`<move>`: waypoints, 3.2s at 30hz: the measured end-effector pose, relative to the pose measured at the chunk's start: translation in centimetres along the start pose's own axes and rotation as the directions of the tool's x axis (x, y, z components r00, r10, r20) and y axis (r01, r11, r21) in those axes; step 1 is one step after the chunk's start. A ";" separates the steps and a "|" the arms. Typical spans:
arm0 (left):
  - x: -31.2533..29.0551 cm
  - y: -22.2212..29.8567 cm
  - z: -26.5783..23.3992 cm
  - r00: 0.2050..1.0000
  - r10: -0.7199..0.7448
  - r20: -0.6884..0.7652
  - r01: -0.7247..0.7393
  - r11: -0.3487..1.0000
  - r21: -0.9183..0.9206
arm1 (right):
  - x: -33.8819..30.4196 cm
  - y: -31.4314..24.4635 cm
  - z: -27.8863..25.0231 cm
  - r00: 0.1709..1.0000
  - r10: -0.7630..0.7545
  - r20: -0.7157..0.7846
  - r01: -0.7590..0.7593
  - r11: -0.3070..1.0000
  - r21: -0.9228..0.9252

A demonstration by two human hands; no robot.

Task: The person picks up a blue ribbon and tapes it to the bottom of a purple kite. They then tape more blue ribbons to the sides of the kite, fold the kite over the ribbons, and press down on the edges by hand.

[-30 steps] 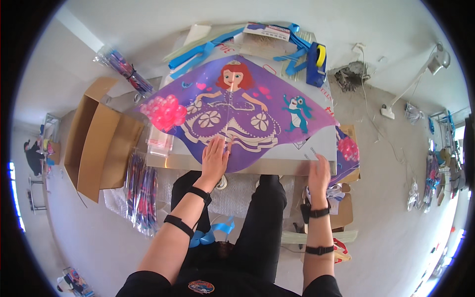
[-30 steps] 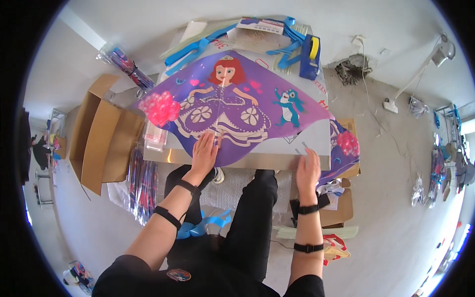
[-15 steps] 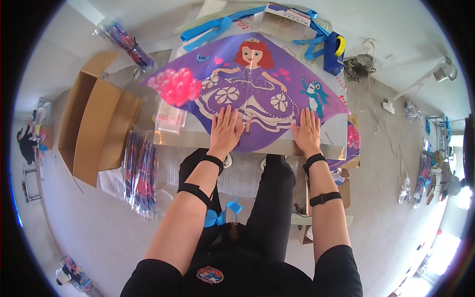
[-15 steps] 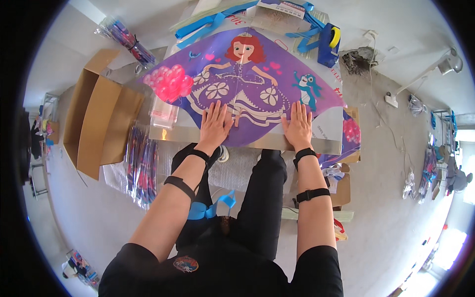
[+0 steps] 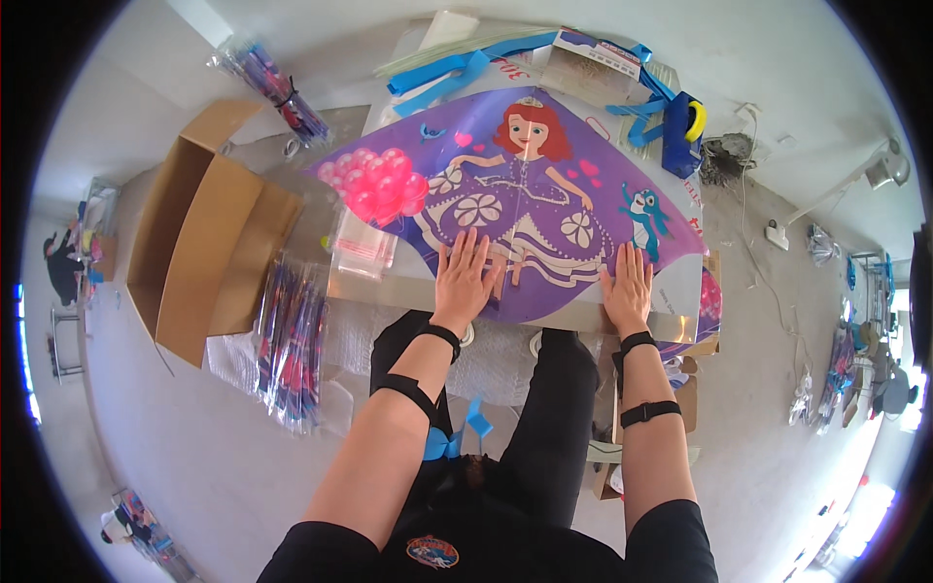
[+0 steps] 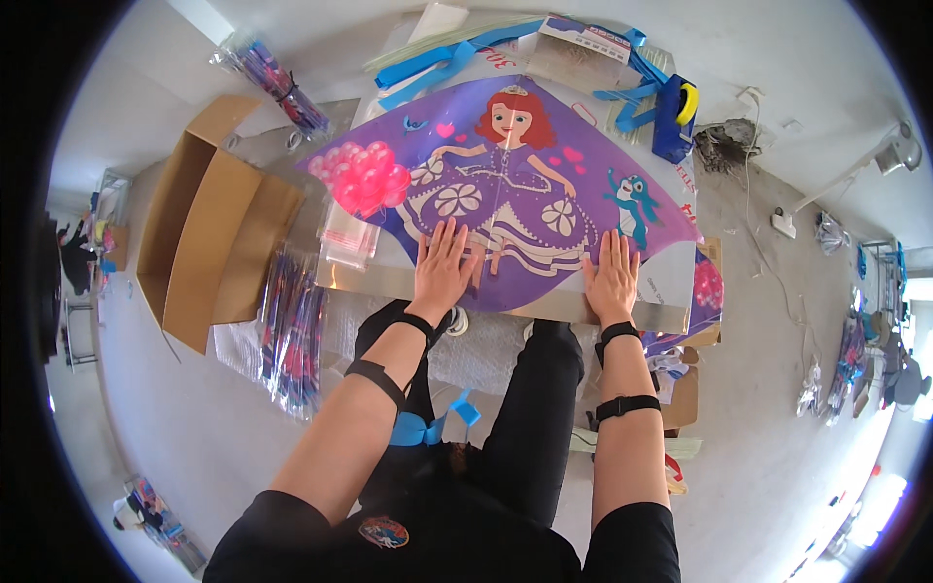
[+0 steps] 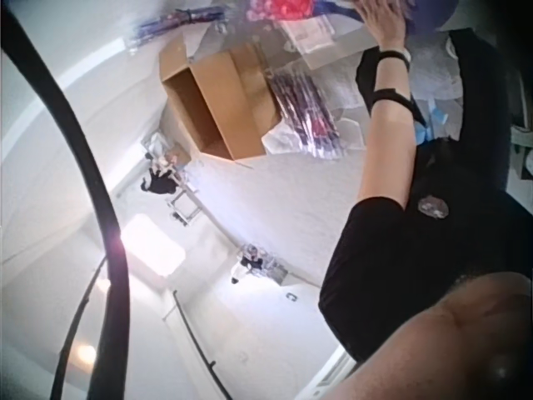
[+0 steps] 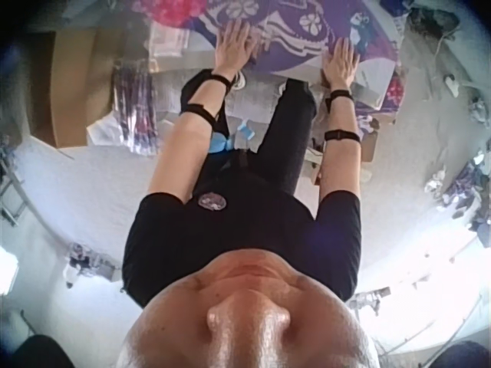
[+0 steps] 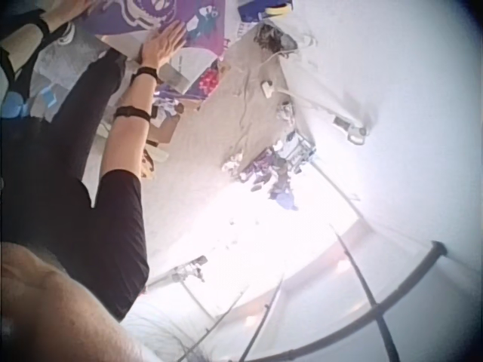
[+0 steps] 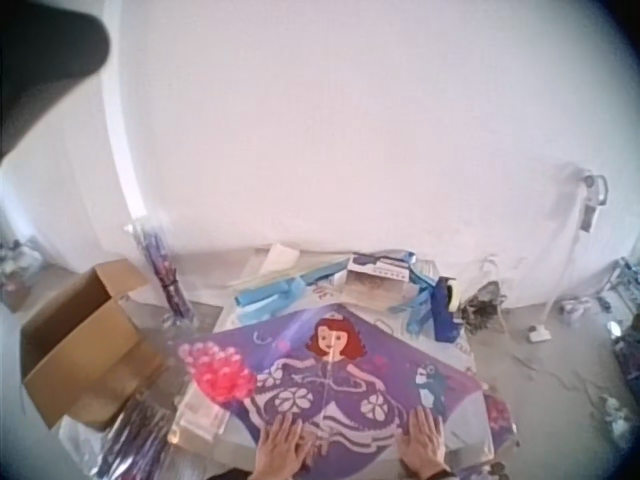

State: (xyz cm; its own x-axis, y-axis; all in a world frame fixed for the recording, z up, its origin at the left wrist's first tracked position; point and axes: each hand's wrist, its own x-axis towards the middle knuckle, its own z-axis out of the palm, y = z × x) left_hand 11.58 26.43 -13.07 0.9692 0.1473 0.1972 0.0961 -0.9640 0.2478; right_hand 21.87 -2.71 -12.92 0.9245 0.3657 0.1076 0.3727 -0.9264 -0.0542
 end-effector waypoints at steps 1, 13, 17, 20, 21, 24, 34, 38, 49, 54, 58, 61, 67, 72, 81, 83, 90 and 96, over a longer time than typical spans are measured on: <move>0.0 0.0 0.0 1.000 -0.023 0.019 0.024 0.999 -0.029 | 0.0 0.0 0.1 1.000 0.000 0.006 0.000 1.000 -0.012; 0.3 -0.2 0.4 0.997 -0.054 0.057 0.056 0.998 -0.019 | 0.3 -0.2 0.1 1.000 0.016 -0.014 -0.016 1.000 -0.016; 0.2 -0.4 0.3 0.998 -0.050 0.026 0.051 0.998 -0.043 | 0.3 -0.3 0.3 0.995 0.026 -0.095 -0.024 0.999 0.030; 0.0 -0.3 0.1 0.998 -0.028 0.051 0.031 0.999 -0.045 | 0.0 -0.2 0.3 0.996 0.027 -0.086 -0.022 0.998 0.052; 0.3 0.0 0.1 0.998 -0.016 0.054 0.019 0.999 -0.049 | 0.2 0.0 0.1 0.998 0.031 -0.056 -0.029 0.998 0.047; 0.1 0.0 0.0 0.999 -0.025 0.033 0.027 0.998 -0.059 | 0.1 -0.1 0.1 0.999 0.035 -0.030 -0.034 0.999 0.037; -0.1 -0.3 -0.2 0.995 -0.046 0.090 0.048 0.998 -0.026 | -0.2 -0.5 -0.3 0.994 0.038 -0.102 -0.030 0.996 0.084; 0.0 -0.1 0.3 0.997 -0.032 0.073 0.036 0.998 -0.056 | -0.4 -0.1 -0.1 0.995 0.054 -0.079 -0.046 0.994 0.102; 18.5 -11.6 -4.2 0.915 -0.237 -0.326 0.122 0.934 -0.336 | -0.4 -0.2 -1.1 0.993 0.101 -0.068 -0.092 0.988 0.123; 26.3 -20.3 -4.2 0.922 -0.174 -0.347 0.201 0.978 0.044 | -0.3 -0.5 -1.5 0.992 0.115 -0.055 -0.105 0.982 0.158; 28.8 -22.5 -3.2 0.967 -0.229 -0.111 0.251 0.933 0.259 | -0.3 -0.5 -1.5 0.992 0.118 -0.043 -0.109 0.980 0.164; 29.6 -23.5 -2.2 0.974 -0.168 -0.153 0.213 0.911 0.354 | -0.1 -0.7 -1.3 0.994 0.098 -0.043 -0.089 0.980 0.178; 30.5 -22.6 -2.0 0.995 -0.032 -0.098 0.068 0.916 0.396 | 0.0 -0.4 -1.4 0.993 0.106 -0.044 -0.098 0.983 0.158; 31.5 -23.3 -2.2 0.997 -0.059 -0.053 0.076 0.911 0.404 | 0.3 -0.7 -1.5 0.993 0.111 -0.036 -0.104 0.980 0.169; 31.8 -22.0 -2.6 0.904 -0.414 -0.110 0.379 0.893 -0.244 | -0.1 -0.3 -1.4 0.992 0.119 -0.045 -0.111 0.982 0.156; 32.2 -22.2 -1.8 0.876 -0.481 -0.027 0.432 0.809 -0.399 | -0.2 0.0 -1.5 0.991 0.125 -0.044 -0.117 0.982 0.151; 33.2 -26.5 -1.2 0.895 -0.426 -0.133 0.371 0.876 -0.309 | 0.0 -0.5 -1.2 0.992 0.113 -0.056 -0.103 0.982 0.157; 33.2 -26.2 -1.2 0.898 -0.366 -0.243 0.305 0.918 -0.255 | 0.1 -0.6 -1.2 0.992 0.113 -0.058 -0.103 0.982 0.159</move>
State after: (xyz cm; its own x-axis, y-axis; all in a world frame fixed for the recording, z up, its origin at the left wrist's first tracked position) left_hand 40.93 56.81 -11.91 0.7804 0.5390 0.3171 0.3260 -0.7833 0.5293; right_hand 21.61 -2.24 -11.66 0.9545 0.2526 0.1586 0.2838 -0.9327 -0.2224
